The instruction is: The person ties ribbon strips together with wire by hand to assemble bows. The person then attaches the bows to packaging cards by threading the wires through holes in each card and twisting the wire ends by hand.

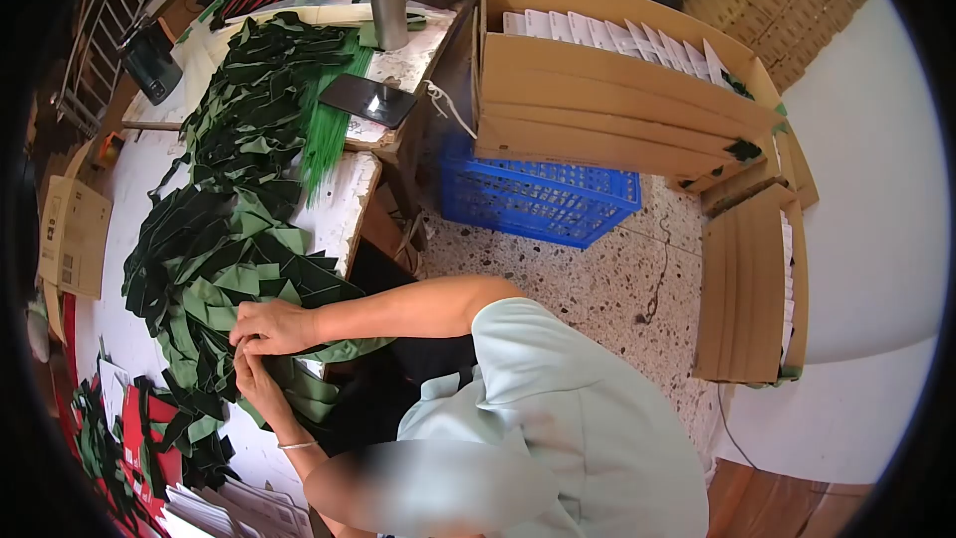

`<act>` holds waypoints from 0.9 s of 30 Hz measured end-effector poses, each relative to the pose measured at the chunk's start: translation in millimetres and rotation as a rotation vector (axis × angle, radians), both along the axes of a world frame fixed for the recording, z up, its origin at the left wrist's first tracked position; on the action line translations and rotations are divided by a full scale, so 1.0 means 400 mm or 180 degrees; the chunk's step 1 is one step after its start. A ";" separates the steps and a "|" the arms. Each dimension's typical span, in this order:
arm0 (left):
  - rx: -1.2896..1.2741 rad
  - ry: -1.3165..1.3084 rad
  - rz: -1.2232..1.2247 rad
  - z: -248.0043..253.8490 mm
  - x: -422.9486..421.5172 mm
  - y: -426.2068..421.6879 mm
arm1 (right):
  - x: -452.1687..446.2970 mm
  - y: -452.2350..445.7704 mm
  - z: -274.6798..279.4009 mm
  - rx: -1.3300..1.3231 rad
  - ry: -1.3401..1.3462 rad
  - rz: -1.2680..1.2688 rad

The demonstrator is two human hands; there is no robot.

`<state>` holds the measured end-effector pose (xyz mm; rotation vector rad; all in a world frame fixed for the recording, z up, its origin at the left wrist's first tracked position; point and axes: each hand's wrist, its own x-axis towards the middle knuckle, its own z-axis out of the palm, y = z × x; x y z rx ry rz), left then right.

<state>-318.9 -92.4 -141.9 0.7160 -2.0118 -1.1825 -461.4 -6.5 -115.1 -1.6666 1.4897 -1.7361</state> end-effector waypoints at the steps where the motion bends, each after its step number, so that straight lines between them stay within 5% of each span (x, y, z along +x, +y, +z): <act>1: -0.0093 -0.0059 0.0006 0.001 -0.001 0.002 | -0.001 -0.001 -0.006 0.0001 0.0001 0.0002; 16: 0.1092 0.0501 0.0448 -0.008 0.003 -0.079 | -0.054 0.053 -0.056 -0.0076 0.0789 -0.0098; 27: 0.0198 -0.0123 0.0516 0.014 0.048 0.000 | -0.067 0.041 -0.047 0.0077 0.0170 -0.0066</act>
